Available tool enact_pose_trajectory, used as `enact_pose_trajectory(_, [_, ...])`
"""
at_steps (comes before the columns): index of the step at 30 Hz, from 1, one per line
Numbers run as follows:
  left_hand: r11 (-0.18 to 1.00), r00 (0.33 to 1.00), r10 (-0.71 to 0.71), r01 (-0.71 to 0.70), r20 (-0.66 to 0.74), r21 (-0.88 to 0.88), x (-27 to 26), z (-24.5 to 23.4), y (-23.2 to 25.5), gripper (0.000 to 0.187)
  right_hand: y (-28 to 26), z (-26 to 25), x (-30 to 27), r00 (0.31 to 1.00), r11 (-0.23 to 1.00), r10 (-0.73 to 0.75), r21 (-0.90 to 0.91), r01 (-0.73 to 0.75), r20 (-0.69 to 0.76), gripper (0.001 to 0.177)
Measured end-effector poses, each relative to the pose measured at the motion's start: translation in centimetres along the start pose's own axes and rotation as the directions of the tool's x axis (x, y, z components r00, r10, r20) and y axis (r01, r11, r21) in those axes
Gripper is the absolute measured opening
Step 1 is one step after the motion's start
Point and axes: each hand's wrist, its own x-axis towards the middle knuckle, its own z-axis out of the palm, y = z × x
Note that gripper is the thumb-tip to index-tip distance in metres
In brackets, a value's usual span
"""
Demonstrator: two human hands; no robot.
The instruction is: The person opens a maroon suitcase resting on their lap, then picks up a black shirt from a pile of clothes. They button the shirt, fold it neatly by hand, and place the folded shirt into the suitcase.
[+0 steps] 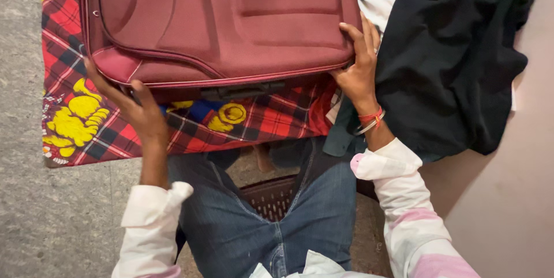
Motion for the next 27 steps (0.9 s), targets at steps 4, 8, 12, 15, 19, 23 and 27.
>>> enact_pose_trajectory(4, [0.999, 0.999, -0.010, 0.012, 0.043, -0.035, -3.4, 2.0, -2.2, 0.099, 0.1, 0.1, 0.0, 0.998, 0.997, -0.051, -0.054, 0.049, -0.033, 0.069])
enact_pose_trajectory(8, [0.999, 0.998, -0.002, 0.000, 0.058, 0.041, -3.2, 1.6, -3.0, 0.100, 0.3, 0.5, 0.0, 0.998, 0.997, -0.050, -0.052, 0.048, -0.037, 0.067])
enact_pose_trajectory(12, [0.999, 0.996, -0.015, 0.018, 0.083, -0.032, -3.5, 1.5, -2.5, 0.105, 0.8, 0.5, -0.3, 1.000, 0.999, -0.031, -0.016, 0.031, -0.001, 0.072])
enact_pose_trajectory(15, [0.999, 0.996, -0.008, 0.011, 0.084, -0.031, -3.7, 1.7, -2.5, 0.110, 1.6, 0.3, -0.3, 0.998, 1.000, -0.029, 0.001, 0.029, 0.048, 0.081])
enact_pose_trajectory(19, [0.999, 0.997, 0.007, -0.004, 0.083, -0.038, -3.6, 1.7, -2.4, 0.110, 2.0, 0.0, -0.7, 0.996, 0.999, -0.031, 0.032, 0.029, 0.089, 0.090])
enact_pose_trajectory(23, [0.997, 0.997, -0.010, 0.015, 0.076, -0.071, -3.3, 1.5, -1.7, 0.104, 2.3, 0.0, -0.8, 0.995, 1.000, -0.021, 0.024, 0.018, 0.102, 0.094])
enact_pose_trajectory(27, [0.999, 0.998, -0.003, 0.006, 0.060, -0.050, -3.1, 1.6, -1.2, 0.103, 2.5, 0.0, -0.9, 0.994, 0.999, -0.031, 0.034, 0.028, 0.101, 0.094])
